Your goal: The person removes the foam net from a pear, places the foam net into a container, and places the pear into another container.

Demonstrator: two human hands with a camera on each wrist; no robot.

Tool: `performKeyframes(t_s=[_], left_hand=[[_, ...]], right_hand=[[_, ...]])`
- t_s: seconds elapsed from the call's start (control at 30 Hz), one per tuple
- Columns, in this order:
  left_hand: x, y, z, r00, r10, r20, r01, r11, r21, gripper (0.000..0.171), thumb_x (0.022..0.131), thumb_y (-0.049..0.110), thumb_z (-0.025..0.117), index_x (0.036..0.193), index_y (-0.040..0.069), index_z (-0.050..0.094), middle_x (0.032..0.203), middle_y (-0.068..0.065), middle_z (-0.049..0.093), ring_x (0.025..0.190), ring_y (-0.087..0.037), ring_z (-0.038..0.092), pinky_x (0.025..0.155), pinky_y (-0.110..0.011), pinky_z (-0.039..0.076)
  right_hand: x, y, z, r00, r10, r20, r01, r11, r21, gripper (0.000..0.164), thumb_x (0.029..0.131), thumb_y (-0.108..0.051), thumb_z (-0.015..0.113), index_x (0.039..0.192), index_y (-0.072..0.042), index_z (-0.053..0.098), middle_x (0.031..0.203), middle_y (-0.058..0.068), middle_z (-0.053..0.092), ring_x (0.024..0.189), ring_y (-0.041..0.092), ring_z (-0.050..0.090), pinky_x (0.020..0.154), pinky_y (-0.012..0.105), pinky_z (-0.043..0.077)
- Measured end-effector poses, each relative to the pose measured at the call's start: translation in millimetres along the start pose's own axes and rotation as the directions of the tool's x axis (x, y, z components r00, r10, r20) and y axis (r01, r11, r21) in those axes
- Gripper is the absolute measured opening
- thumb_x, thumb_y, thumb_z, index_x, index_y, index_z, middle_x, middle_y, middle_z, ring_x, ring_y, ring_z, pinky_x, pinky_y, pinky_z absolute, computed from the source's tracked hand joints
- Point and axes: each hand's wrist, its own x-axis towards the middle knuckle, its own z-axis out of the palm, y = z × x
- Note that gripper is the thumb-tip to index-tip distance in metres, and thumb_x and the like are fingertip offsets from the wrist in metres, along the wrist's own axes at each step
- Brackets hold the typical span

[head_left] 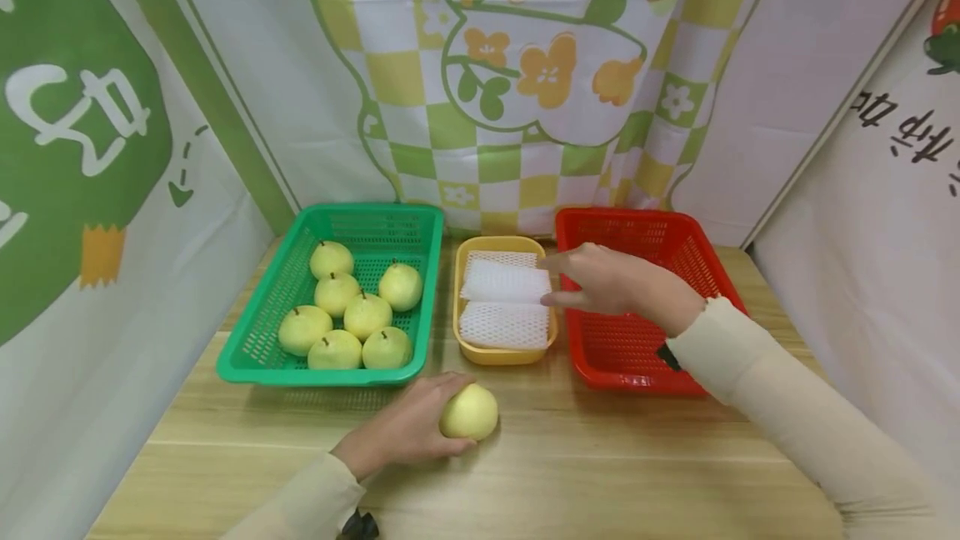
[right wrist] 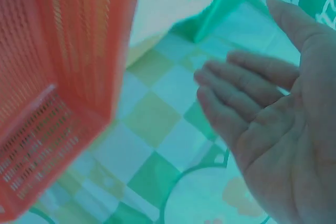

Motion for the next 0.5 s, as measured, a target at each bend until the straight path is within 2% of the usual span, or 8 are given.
performKeyframes(t_s=[0.13,0.23,0.37,0.5], left_hand=[[-0.2,0.5,0.2,1.000,-0.001,-0.004,0.001,1.000,0.003,0.079,0.080,0.035,0.091,0.141,-0.003,0.059,0.134,-0.016,0.071,0.119,-0.031,0.071,0.100,-0.046,0.061],[-0.5,0.3,0.8,1.000,0.004,-0.013,-0.004,1.000,0.010,0.078,0.080,0.036,0.091,0.141,-0.003,0.060,0.133,-0.016,0.071,0.119,-0.030,0.071,0.099,-0.045,0.061],[-1.0,0.1,1.0,1.000,0.009,-0.024,-0.009,1.000,0.009,0.078,0.080,0.036,0.091,0.141,-0.003,0.060,0.134,-0.016,0.071,0.119,-0.030,0.071,0.099,-0.045,0.062],[-0.8,-0.1,1.8,0.999,0.011,-0.030,-0.011,1.000,0.001,0.079,0.080,0.036,0.091,0.142,-0.002,0.060,0.135,-0.016,0.071,0.119,-0.031,0.071,0.099,-0.046,0.062]], right_hand=[[-27,-8,22,0.991,0.113,0.070,-0.114,0.993,0.003,0.088,0.101,-0.055,0.065,0.165,-0.004,0.032,0.171,0.017,0.037,0.153,0.037,0.045,0.122,0.055,0.044],[-42,-11,48,0.986,0.156,0.059,-0.157,0.988,0.012,0.096,0.101,-0.062,0.059,0.169,-0.006,0.020,0.177,0.017,0.020,0.161,0.038,0.031,0.125,0.057,0.039],[-53,-11,83,0.989,0.138,-0.056,-0.136,0.990,0.037,0.099,0.102,-0.065,0.055,0.169,-0.003,0.017,0.178,0.018,0.015,0.163,0.039,0.025,0.126,0.058,0.037],[-56,-10,109,0.981,0.111,-0.158,-0.106,0.993,0.043,0.099,0.103,-0.063,0.055,0.168,-0.001,0.014,0.178,0.020,0.014,0.164,0.039,0.022,0.127,0.057,0.034]])
